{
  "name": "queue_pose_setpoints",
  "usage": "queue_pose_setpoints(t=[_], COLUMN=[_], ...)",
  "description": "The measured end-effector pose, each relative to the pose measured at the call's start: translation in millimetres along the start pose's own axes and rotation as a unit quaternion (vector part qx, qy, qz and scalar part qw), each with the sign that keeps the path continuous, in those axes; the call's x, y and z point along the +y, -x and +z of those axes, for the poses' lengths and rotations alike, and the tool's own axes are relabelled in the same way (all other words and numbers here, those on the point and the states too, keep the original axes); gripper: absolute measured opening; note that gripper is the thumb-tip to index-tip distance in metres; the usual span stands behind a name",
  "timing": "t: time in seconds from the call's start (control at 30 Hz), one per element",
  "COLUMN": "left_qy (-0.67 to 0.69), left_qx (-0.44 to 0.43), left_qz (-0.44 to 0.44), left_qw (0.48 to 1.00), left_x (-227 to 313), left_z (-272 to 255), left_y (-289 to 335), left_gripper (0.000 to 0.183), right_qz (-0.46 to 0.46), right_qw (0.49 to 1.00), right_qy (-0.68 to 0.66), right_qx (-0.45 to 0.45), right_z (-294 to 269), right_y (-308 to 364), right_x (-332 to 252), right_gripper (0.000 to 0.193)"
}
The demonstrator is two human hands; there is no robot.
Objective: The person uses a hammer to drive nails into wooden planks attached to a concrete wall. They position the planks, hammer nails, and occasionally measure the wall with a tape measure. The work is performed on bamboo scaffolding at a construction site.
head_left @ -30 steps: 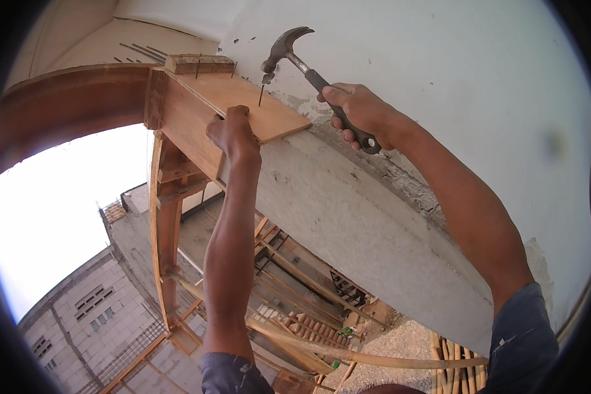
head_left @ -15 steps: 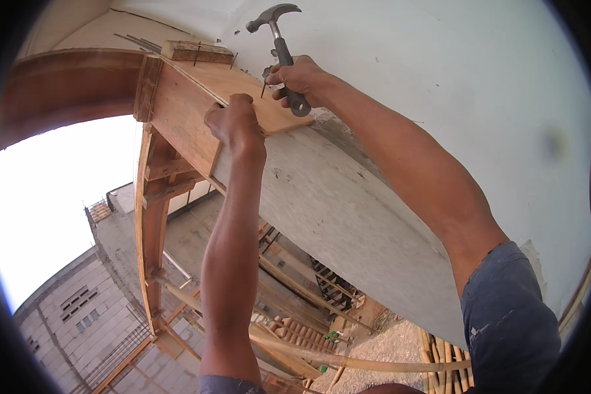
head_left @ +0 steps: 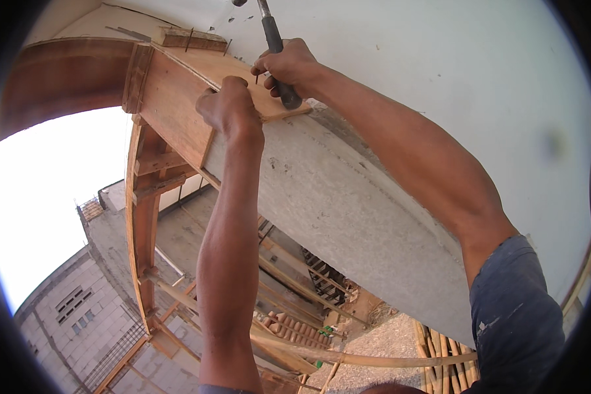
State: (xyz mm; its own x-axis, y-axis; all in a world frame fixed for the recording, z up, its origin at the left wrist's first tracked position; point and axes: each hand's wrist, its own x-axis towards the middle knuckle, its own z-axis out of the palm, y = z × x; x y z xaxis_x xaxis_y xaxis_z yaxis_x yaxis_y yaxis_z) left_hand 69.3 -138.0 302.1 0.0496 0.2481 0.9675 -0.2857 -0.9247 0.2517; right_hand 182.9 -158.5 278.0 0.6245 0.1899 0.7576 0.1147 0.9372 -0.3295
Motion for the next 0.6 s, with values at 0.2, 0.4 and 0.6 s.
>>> queue_pose_setpoints(t=[0.2, 0.4, 0.6], left_qy=[0.014, -0.01, -0.012], left_qx=[-0.005, -0.016, -0.028], left_qz=[-0.017, -0.015, -0.01], left_qw=[1.0, 1.0, 0.999], left_x=[2.0, 4.6, 6.7], left_z=[-0.7, -2.7, -2.1], left_y=[2.1, 6.7, 11.0], left_gripper=[0.017, 0.021, 0.039], right_qz=[-0.031, -0.015, -0.053], right_qw=[0.993, 0.969, 0.985], right_qy=[0.115, 0.244, 0.161], right_qx=[-0.002, -0.025, -0.011], right_z=[-7.9, -75.4, -113.1], right_y=[8.2, 60.5, 99.4], right_x=[-22.0, -41.1, -35.0], right_gripper=[0.025, 0.034, 0.032])
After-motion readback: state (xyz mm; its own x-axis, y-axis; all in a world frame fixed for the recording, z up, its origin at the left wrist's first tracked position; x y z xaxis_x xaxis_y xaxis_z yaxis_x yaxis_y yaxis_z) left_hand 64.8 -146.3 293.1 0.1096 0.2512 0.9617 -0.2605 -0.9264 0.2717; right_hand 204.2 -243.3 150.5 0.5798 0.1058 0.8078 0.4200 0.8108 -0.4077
